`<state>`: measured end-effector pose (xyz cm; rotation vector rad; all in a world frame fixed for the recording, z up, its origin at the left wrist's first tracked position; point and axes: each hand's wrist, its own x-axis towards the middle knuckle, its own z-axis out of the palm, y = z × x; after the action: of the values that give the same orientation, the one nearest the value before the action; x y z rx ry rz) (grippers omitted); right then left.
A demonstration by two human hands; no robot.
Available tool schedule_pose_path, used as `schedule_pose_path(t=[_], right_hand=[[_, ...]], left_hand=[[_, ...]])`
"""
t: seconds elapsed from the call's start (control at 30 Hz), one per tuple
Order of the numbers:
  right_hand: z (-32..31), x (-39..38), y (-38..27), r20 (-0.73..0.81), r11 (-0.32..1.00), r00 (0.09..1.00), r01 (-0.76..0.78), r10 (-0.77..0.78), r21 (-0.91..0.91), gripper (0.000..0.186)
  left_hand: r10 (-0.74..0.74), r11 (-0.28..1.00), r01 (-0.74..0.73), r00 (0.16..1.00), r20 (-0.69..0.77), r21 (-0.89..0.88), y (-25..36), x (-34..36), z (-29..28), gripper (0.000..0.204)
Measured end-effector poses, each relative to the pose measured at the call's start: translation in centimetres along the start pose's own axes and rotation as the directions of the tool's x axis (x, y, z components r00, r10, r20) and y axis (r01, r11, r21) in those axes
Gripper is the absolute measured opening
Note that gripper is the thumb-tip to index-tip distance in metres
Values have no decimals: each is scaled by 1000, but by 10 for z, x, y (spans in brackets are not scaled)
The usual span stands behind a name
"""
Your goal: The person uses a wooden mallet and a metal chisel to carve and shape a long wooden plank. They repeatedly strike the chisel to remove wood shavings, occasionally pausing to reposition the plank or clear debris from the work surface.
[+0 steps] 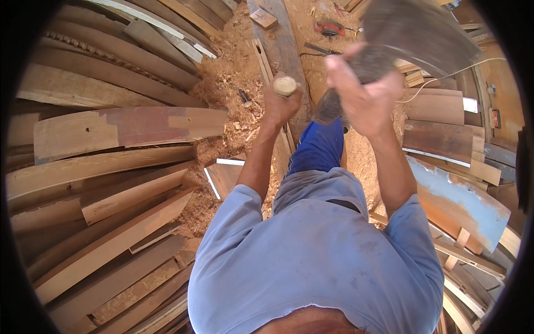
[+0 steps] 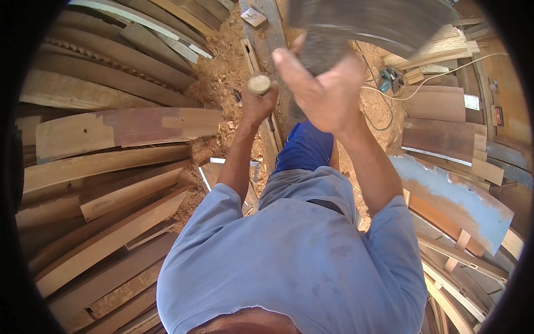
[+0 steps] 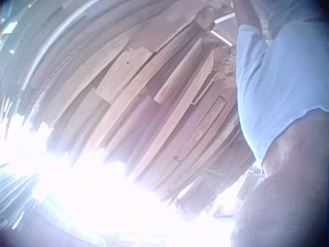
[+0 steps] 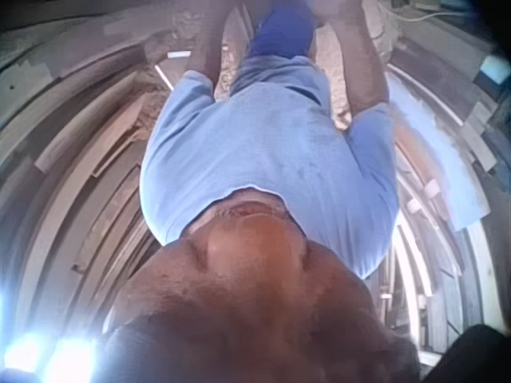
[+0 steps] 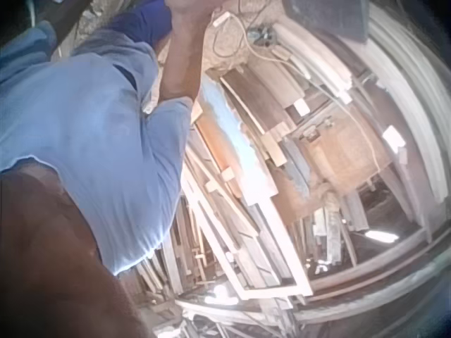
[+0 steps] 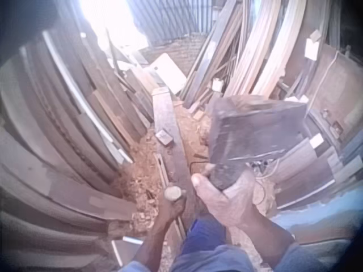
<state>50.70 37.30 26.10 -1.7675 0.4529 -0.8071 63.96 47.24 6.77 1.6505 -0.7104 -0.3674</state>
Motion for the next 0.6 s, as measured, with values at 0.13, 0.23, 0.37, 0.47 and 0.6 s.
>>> schedule_pose_path(t=[0.13, 0.23, 0.37, 0.47, 0.6], right_hand=[[-12, -8, 59, 431, 719, 882, 173, 191, -673, 35], [-20, -5, 51, 469, 636, 853, 233, 230, -736, 37], [-5, -5, 1, 163, 949, 985, 108, -62, -295, 36], [14, 2, -21, 72, 994, 996, -48, 55, -96, 37], [-6, -23, 54, 386, 705, 910, 173, 153, -688, 37]], left_hand=[[161, 986, -159, 986, -42, 51, -10, -10, 9, 14], [260, 966, -259, 965, -45, 20, -5, -22, 3, 15], [47, 998, -47, 999, -15, 35, -9, -45, -17, 15], [-26, 1000, 26, 1000, -9, 6, -17, -26, -20, 14], [53, 999, -52, 998, 30, -8, -9, -23, -12, 11]])
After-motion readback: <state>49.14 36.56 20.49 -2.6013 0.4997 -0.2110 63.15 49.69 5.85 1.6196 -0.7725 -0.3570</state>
